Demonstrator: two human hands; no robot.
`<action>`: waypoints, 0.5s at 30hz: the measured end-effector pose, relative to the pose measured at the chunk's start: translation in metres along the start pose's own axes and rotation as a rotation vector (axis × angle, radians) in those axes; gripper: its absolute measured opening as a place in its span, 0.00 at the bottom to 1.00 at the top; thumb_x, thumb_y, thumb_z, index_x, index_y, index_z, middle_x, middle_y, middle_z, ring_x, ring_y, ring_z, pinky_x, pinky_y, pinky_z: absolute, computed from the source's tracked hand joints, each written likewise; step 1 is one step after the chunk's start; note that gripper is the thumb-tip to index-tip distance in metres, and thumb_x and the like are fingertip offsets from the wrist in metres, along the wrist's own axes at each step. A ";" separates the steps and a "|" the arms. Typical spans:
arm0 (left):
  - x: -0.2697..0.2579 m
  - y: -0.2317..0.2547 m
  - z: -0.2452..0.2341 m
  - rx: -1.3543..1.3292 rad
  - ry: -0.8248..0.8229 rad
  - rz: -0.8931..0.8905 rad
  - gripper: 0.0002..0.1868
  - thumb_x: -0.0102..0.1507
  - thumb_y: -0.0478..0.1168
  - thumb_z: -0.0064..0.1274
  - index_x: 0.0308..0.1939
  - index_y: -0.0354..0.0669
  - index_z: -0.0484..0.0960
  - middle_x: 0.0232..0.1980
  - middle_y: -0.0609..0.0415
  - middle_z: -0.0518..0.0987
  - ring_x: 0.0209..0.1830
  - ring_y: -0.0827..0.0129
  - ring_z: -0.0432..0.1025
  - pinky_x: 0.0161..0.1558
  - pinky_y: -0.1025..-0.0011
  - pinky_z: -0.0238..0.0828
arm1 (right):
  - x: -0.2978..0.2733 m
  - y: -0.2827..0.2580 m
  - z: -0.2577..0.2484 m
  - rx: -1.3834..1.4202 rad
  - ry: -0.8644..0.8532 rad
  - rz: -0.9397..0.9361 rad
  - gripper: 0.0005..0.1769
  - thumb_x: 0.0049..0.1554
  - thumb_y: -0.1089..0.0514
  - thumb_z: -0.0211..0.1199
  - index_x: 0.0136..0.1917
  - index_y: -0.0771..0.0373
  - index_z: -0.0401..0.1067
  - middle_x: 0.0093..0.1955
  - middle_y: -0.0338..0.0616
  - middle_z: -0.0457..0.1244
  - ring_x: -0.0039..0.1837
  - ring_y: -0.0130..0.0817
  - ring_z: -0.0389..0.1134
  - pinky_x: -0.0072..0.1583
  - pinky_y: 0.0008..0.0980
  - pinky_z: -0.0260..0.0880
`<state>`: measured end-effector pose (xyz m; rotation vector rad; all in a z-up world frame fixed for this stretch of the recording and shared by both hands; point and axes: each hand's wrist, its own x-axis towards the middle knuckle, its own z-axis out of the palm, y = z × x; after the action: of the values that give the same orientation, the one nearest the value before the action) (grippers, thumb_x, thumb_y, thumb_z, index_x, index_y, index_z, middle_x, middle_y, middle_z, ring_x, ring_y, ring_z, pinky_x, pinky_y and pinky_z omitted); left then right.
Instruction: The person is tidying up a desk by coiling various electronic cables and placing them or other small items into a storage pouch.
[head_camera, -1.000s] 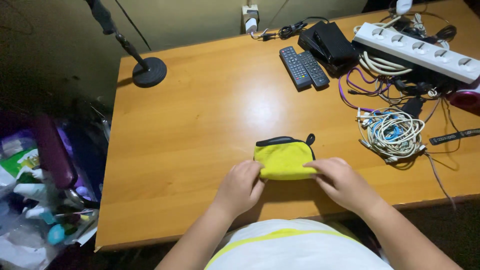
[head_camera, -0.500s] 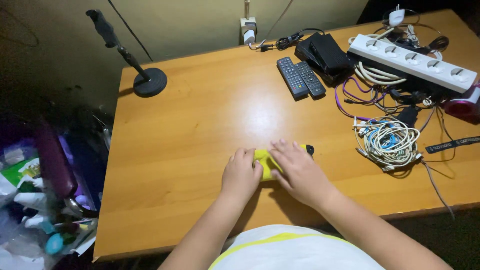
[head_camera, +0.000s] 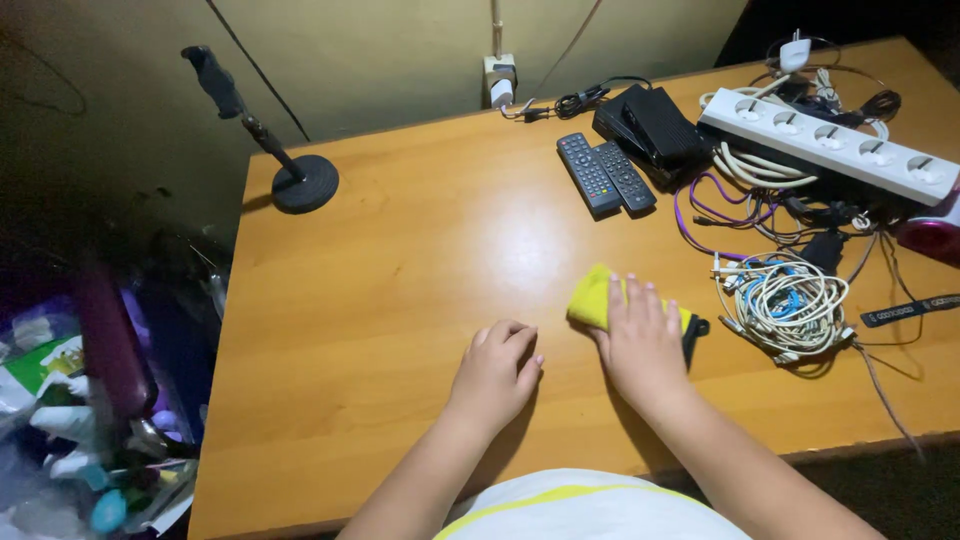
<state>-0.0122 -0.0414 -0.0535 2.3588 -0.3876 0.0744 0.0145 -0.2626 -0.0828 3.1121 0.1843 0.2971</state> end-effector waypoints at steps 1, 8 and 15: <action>0.007 0.003 -0.003 0.001 -0.002 0.001 0.19 0.62 0.43 0.56 0.55 0.38 0.82 0.56 0.44 0.81 0.56 0.48 0.72 0.57 0.56 0.69 | 0.002 0.010 0.004 0.001 0.000 0.002 0.46 0.54 0.40 0.62 0.77 0.64 0.52 0.76 0.56 0.53 0.76 0.53 0.54 0.72 0.58 0.51; 0.088 0.017 -0.001 -0.203 -0.072 -0.041 0.22 0.63 0.46 0.57 0.57 0.37 0.80 0.52 0.42 0.81 0.48 0.55 0.79 0.49 0.62 0.77 | 0.014 0.062 0.013 0.048 -0.034 0.166 0.49 0.57 0.36 0.59 0.80 0.67 0.51 0.77 0.55 0.54 0.75 0.51 0.57 0.73 0.54 0.55; 0.165 -0.027 0.096 -0.947 0.014 -0.104 0.17 0.68 0.38 0.51 0.60 0.37 0.76 0.50 0.53 0.80 0.41 0.72 0.76 0.39 0.73 0.80 | 0.045 0.088 -0.015 0.183 -0.110 0.186 0.39 0.59 0.36 0.58 0.75 0.59 0.61 0.76 0.51 0.56 0.74 0.53 0.57 0.70 0.55 0.54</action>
<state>0.1474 -0.1303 -0.1142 1.4355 -0.2158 -0.1203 0.0660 -0.3450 -0.0580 3.3216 -0.0848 0.1145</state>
